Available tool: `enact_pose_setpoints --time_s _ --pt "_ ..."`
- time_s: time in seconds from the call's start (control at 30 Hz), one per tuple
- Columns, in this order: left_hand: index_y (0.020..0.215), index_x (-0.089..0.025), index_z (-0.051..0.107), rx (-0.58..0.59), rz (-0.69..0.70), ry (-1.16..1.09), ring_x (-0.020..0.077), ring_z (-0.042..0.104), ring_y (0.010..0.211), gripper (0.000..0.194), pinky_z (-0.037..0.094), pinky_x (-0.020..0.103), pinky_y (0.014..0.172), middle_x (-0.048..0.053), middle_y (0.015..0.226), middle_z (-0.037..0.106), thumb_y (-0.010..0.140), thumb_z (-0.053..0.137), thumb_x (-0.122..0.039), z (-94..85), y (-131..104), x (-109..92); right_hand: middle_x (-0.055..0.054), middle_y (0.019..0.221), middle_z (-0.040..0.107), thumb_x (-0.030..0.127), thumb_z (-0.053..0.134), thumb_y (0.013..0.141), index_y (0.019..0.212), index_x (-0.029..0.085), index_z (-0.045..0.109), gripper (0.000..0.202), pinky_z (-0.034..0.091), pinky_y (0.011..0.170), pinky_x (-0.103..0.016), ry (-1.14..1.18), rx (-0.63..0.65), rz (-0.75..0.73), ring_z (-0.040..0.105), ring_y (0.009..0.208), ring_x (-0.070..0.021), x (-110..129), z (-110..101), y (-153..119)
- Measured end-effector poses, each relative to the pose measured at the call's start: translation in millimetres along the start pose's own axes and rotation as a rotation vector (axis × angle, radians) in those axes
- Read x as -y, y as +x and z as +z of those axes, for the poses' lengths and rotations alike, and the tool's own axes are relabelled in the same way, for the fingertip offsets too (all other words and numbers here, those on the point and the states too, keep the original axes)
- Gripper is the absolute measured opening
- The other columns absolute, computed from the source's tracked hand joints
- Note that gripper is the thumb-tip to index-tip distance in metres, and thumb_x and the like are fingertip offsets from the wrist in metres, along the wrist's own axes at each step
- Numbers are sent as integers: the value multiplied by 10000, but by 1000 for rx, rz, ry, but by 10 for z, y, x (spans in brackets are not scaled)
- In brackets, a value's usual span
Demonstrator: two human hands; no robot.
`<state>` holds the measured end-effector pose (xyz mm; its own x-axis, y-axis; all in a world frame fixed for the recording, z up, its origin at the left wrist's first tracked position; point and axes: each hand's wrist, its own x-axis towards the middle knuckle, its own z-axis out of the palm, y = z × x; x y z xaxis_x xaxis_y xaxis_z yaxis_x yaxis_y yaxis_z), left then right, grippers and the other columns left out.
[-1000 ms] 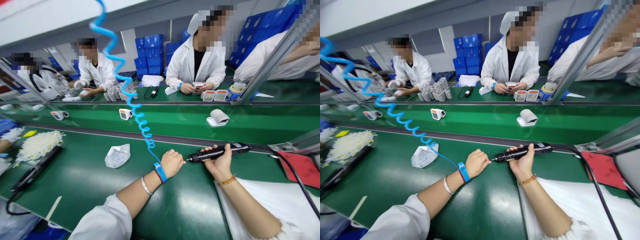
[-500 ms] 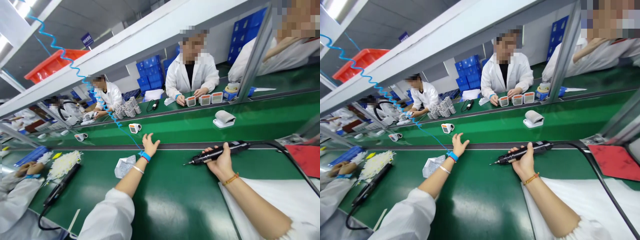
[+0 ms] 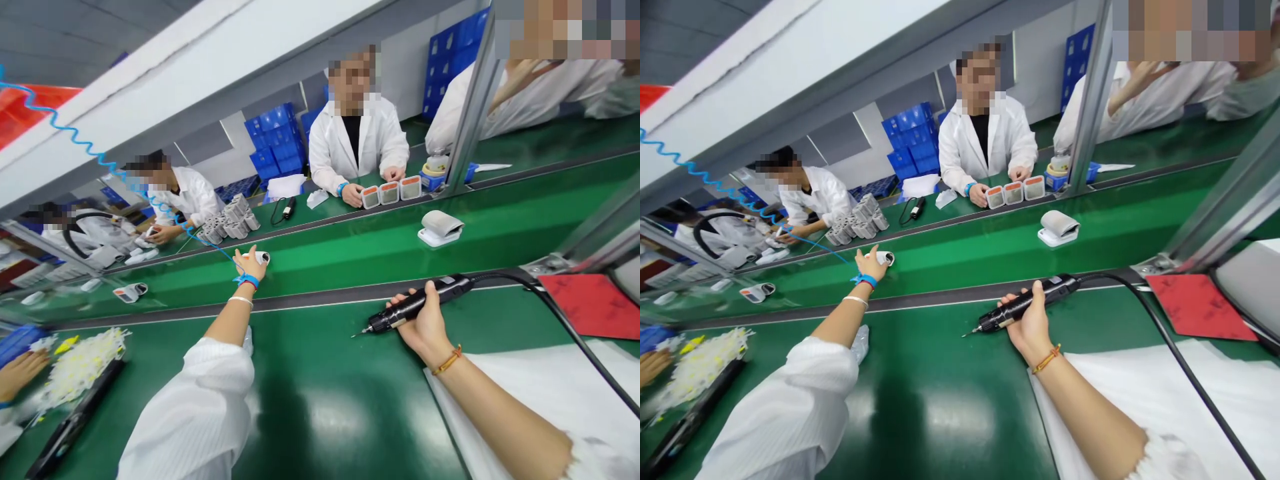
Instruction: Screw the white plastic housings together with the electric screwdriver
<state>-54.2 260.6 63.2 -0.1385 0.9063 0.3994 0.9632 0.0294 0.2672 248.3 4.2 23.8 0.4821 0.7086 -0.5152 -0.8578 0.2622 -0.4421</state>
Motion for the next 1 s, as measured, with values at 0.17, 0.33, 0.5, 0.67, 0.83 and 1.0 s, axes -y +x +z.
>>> enact_pose_setpoints --time_s 0.17,0.33,0.5,0.67,0.83,1.0 --pt "1246 -264 423 61 -102 -102 403 199 1316 614 250 543 1015 133 1463 70 691 673 -342 207 105 -74 -17 628 538 499 499 831 797 198 488 303 538 565 -320 -10 -15 4 558 580 -157 7 12 -12" --pt "1138 -192 452 92 -134 -268 246 473 1113 457 344 398 984 143 1366 220 715 626 -193 332 110 -98 -13 633 531 504 517 819 807 200 485 306 537 573 -319 0 -2 9 547 575 -151 5 18 -9" --pt "1033 -167 454 149 -105 -471 186 522 968 400 403 338 912 82 1071 487 668 615 -137 184 36 -81 -17 634 534 508 509 823 797 196 483 315 535 575 -313 -3 3 13 550 581 -151 8 19 -7" --pt "982 -172 421 242 -48 -809 137 572 743 371 478 280 721 3 826 558 642 567 -149 -118 -381 -172 -18 630 538 506 515 820 780 191 482 319 531 565 -312 -8 23 15 555 582 -154 11 16 -1" --pt "948 -188 406 351 23 -1118 179 629 808 344 499 318 728 50 906 636 674 585 -295 -472 -1351 -384 -11 616 524 511 485 825 755 190 464 329 522 548 -313 28 40 30 547 560 -152 38 20 14" --pt "951 -195 435 728 -34 -1540 210 642 851 424 489 351 759 70 966 661 648 708 -310 -650 -2387 -496 15 578 468 573 402 823 705 193 418 398 502 534 -289 48 70 -3 515 529 -129 211 91 -60"
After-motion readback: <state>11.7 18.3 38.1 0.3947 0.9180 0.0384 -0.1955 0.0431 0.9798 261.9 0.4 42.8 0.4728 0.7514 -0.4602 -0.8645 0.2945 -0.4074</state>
